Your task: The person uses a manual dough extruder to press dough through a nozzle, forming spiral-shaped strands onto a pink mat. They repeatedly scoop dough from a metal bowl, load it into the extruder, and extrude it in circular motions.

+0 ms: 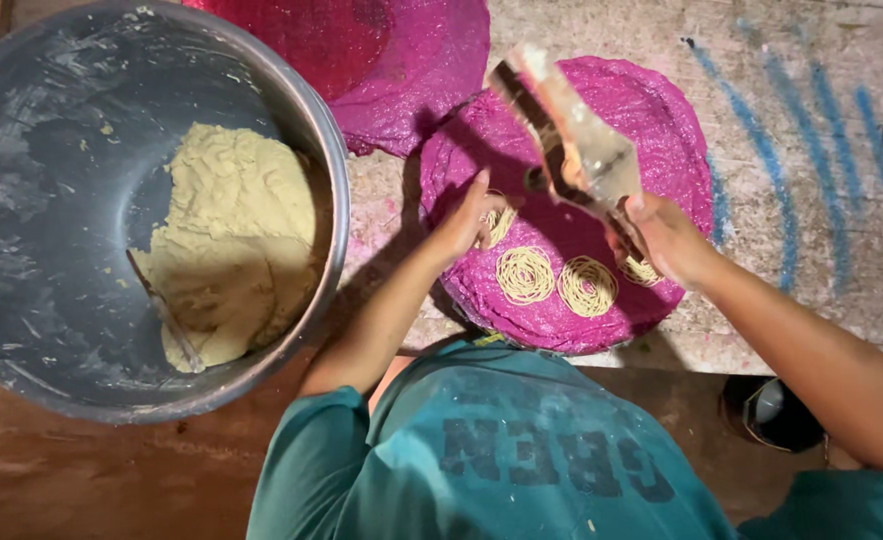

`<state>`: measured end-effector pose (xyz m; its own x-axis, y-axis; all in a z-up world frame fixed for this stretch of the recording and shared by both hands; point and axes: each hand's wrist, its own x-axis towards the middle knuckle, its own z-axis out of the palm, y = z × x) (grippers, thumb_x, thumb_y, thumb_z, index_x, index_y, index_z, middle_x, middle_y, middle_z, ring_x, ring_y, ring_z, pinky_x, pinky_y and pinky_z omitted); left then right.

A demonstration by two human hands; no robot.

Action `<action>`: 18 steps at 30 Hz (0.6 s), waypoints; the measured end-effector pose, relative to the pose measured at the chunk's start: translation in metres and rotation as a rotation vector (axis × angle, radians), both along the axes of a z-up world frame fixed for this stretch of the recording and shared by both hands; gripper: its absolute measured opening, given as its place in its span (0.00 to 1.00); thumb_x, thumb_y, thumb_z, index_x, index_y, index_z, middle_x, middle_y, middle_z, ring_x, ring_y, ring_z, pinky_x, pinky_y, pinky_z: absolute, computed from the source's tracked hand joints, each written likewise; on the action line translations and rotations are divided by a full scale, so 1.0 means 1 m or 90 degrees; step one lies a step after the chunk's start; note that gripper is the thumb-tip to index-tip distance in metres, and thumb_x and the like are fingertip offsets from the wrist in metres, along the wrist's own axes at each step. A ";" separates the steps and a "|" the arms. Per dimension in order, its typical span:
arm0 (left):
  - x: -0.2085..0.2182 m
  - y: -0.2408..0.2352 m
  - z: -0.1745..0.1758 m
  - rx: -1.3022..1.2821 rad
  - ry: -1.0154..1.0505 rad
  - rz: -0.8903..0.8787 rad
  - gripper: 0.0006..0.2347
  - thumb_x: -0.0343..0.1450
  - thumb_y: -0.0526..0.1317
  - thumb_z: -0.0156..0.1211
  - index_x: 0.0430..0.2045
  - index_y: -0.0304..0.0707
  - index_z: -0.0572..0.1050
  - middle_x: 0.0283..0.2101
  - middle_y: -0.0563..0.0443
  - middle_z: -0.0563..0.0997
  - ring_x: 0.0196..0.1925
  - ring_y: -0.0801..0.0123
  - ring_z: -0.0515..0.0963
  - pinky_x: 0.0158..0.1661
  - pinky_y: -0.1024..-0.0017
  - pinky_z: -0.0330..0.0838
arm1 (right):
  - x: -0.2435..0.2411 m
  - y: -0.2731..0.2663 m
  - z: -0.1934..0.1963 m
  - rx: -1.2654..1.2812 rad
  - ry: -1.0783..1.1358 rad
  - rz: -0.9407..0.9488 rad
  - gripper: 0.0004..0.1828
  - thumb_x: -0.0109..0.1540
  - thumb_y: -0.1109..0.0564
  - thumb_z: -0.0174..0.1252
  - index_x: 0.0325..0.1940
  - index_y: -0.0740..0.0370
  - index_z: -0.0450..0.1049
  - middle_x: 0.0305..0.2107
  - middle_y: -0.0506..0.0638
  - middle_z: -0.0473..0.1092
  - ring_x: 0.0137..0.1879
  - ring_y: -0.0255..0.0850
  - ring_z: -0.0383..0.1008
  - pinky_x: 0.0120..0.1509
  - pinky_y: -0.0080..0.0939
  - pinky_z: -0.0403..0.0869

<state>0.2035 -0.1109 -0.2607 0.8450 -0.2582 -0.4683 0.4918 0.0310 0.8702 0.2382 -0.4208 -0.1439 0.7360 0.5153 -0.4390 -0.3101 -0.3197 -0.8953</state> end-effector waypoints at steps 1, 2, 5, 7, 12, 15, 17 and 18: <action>0.004 0.002 0.006 0.048 -0.039 0.008 0.34 0.76 0.63 0.19 0.73 0.40 0.48 0.55 0.38 0.79 0.19 0.71 0.72 0.24 0.71 0.71 | 0.002 -0.003 -0.001 0.041 0.013 -0.023 0.32 0.70 0.29 0.42 0.44 0.62 0.69 0.31 0.52 0.71 0.36 0.41 0.73 0.41 0.42 0.75; 0.008 0.005 0.015 0.096 -0.078 0.015 0.34 0.71 0.61 0.21 0.74 0.49 0.41 0.58 0.45 0.78 0.17 0.70 0.71 0.22 0.70 0.72 | 0.005 -0.006 -0.001 0.004 -0.003 -0.027 0.35 0.70 0.28 0.40 0.44 0.63 0.70 0.31 0.53 0.71 0.36 0.41 0.73 0.40 0.42 0.74; 0.024 0.010 0.050 0.233 -0.203 0.027 0.28 0.76 0.57 0.28 0.66 0.44 0.64 0.56 0.48 0.78 0.25 0.74 0.81 0.28 0.76 0.78 | 0.011 -0.010 0.007 -0.112 -0.056 0.003 0.42 0.67 0.24 0.33 0.41 0.65 0.74 0.30 0.54 0.74 0.35 0.42 0.75 0.38 0.43 0.73; 0.046 0.021 0.078 -0.194 -0.195 0.170 0.26 0.77 0.53 0.48 0.67 0.36 0.65 0.46 0.37 0.83 0.41 0.63 0.84 0.41 0.67 0.78 | 0.016 -0.009 0.018 -0.197 -0.101 0.077 0.48 0.64 0.22 0.27 0.39 0.65 0.77 0.28 0.54 0.77 0.34 0.42 0.77 0.36 0.44 0.72; 0.086 0.022 0.119 -0.820 -0.107 0.230 0.33 0.69 0.67 0.43 0.53 0.36 0.72 0.40 0.50 0.82 0.51 0.60 0.78 0.61 0.56 0.68 | 0.037 0.012 0.044 -0.072 0.154 0.221 0.47 0.61 0.21 0.30 0.41 0.64 0.75 0.29 0.50 0.76 0.37 0.41 0.78 0.44 0.44 0.79; 0.110 0.021 0.122 -0.977 -0.219 0.148 0.22 0.79 0.62 0.43 0.38 0.42 0.72 0.34 0.56 0.74 0.45 0.66 0.75 0.57 0.65 0.66 | 0.058 0.030 0.058 -0.172 0.108 0.155 0.43 0.65 0.24 0.32 0.40 0.66 0.74 0.27 0.51 0.74 0.34 0.42 0.75 0.40 0.46 0.76; 0.125 0.025 0.115 -0.961 -0.220 0.210 0.21 0.78 0.61 0.43 0.32 0.44 0.68 0.30 0.57 0.71 0.39 0.67 0.71 0.56 0.62 0.66 | 0.066 0.045 0.061 -0.282 0.005 0.132 0.42 0.68 0.26 0.31 0.38 0.66 0.74 0.25 0.52 0.73 0.32 0.43 0.74 0.38 0.46 0.75; 0.133 0.028 0.111 -0.952 -0.222 0.239 0.20 0.77 0.61 0.44 0.29 0.45 0.67 0.28 0.58 0.69 0.37 0.67 0.69 0.55 0.61 0.67 | 0.069 0.056 0.059 -0.342 -0.050 0.148 0.43 0.70 0.27 0.29 0.37 0.66 0.74 0.25 0.52 0.73 0.32 0.43 0.74 0.40 0.45 0.77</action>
